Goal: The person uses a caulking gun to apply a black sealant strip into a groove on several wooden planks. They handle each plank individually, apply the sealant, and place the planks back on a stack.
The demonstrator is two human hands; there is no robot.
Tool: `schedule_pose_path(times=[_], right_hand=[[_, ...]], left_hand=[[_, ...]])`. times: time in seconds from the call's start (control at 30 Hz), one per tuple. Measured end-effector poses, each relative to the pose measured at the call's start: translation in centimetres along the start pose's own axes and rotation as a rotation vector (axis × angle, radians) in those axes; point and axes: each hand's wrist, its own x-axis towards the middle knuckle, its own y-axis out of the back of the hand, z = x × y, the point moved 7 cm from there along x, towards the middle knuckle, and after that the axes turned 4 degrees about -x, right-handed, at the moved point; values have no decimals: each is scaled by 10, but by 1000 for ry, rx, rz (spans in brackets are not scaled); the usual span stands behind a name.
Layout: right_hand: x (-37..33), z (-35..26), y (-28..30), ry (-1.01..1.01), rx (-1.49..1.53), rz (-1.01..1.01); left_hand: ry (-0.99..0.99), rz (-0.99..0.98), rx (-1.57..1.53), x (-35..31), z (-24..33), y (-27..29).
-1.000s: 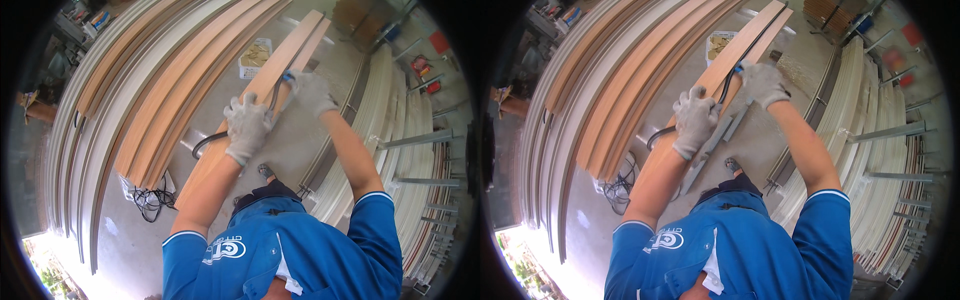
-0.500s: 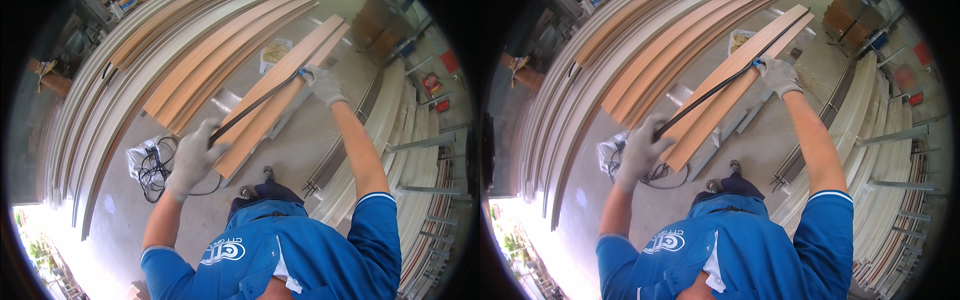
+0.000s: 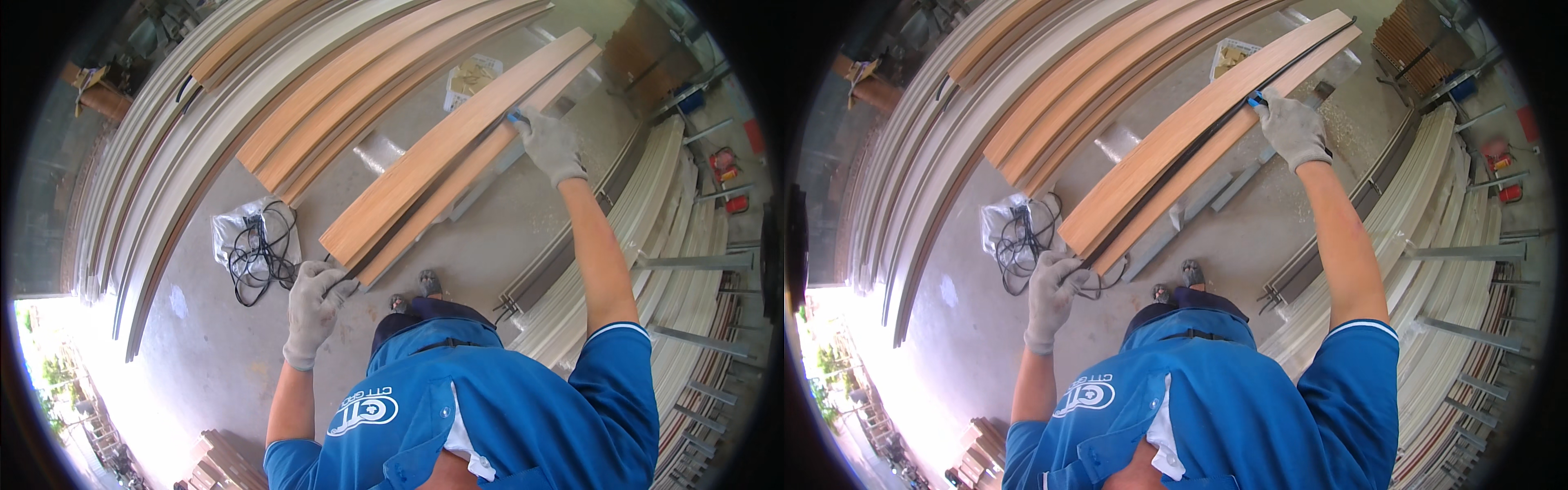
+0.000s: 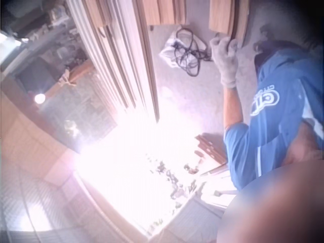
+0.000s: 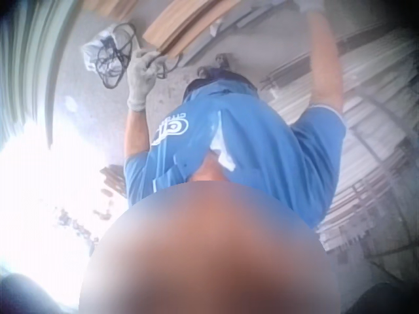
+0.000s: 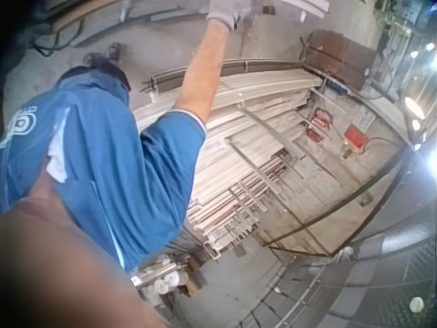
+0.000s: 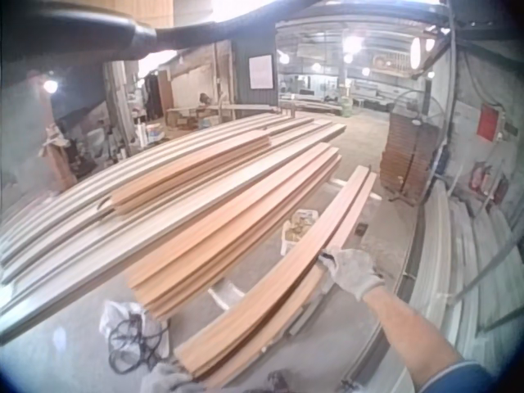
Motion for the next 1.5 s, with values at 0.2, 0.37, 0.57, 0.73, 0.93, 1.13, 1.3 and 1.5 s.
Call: schedule_pose_path(times=[0.2,0.37,0.57,0.73,0.93,1.13,1.3,1.5], right_hand=[[1,0,5,-9,83,9],[4,-9,10,-61,30,2],[-39,-58,19,-150,28,-35],[-93,-124,37,-136,41,-34],[-149,-196,54,-122,93,-85],[-195,-243,66,-52,178,-58],[-197,-233,58,-145,323,-122],[-188,-207,54,-242,331,-30]], left_hand=[[-157,13,-19,7,-2,-5],[-234,-176,-369,14,-8,-10],[-351,-251,-460,16,-10,-12],[-383,-308,-325,17,-14,-12],[-363,-360,-417,18,-17,-14],[-372,-247,-365,18,-18,-8],[-256,-189,-296,20,-35,-8],[-370,-175,-220,22,-35,-7]])
